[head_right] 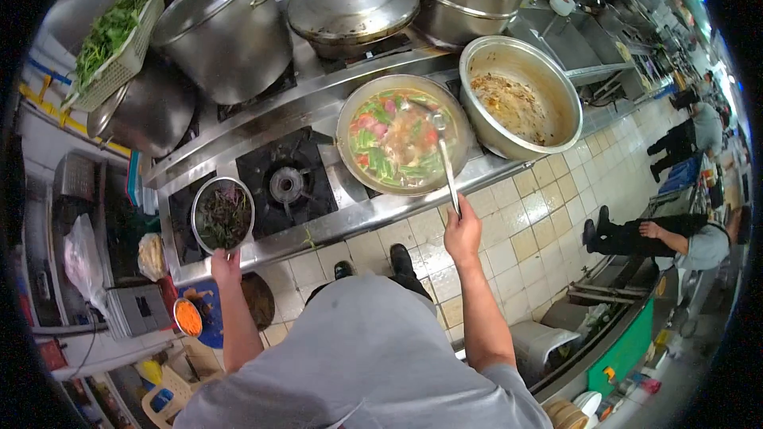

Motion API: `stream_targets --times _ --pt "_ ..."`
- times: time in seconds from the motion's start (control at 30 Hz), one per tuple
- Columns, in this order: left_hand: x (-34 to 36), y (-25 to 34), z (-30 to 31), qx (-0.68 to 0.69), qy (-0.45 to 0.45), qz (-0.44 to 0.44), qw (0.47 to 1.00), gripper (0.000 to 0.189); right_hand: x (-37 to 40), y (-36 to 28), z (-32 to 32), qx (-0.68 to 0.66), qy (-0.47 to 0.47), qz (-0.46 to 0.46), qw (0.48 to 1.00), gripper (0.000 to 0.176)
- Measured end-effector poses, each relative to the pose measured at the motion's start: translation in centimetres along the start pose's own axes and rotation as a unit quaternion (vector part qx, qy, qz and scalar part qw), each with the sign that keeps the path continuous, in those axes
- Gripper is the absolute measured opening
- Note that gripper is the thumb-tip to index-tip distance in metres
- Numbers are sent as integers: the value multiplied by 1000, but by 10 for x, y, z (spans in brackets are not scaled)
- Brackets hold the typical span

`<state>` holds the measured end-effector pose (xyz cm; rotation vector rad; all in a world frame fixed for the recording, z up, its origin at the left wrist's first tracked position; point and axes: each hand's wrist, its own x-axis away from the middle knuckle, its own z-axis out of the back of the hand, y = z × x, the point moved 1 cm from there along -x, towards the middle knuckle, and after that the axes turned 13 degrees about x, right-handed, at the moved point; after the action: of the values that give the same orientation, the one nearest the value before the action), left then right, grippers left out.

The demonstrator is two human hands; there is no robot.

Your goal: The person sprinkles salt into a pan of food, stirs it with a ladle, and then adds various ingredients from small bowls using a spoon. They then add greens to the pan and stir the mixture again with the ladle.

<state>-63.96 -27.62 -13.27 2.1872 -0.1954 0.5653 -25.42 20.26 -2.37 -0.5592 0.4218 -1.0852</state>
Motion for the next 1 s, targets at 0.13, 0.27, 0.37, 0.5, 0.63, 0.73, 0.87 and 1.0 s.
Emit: stream_targets --times 0.13,0.27,0.37,0.5,0.63,0.73,0.87,1.0 --pt "52 20 -41 -10 -76 52 996 18 1 11 -12 -31 94 65 993 33" --pt "98 7 -110 -94 -181 98 974 14 -4 -4 0 -1 4 20 1000 19" --pt "130 -20 -168 -146 -246 143 948 6 -1 7 -13 -202 -76 -134 967 7" --pt "160 -77 -227 -212 -320 234 893 4 11 -12 13 -517 -165 -116 832 14" --pt "196 -119 -273 -277 -441 259 813 4 17 -27 48 -512 -98 -155 839 13" --pt "211 -143 -300 -340 -503 260 751 12 24 1 60 -469 -68 -160 866 6" --pt "285 -133 -348 -479 -598 -180 617 56 43 4 75 -448 -32 -201 871 5" --pt "359 -152 -366 -528 -761 -224 303 102 63 10 78 -480 26 -222 849 8"
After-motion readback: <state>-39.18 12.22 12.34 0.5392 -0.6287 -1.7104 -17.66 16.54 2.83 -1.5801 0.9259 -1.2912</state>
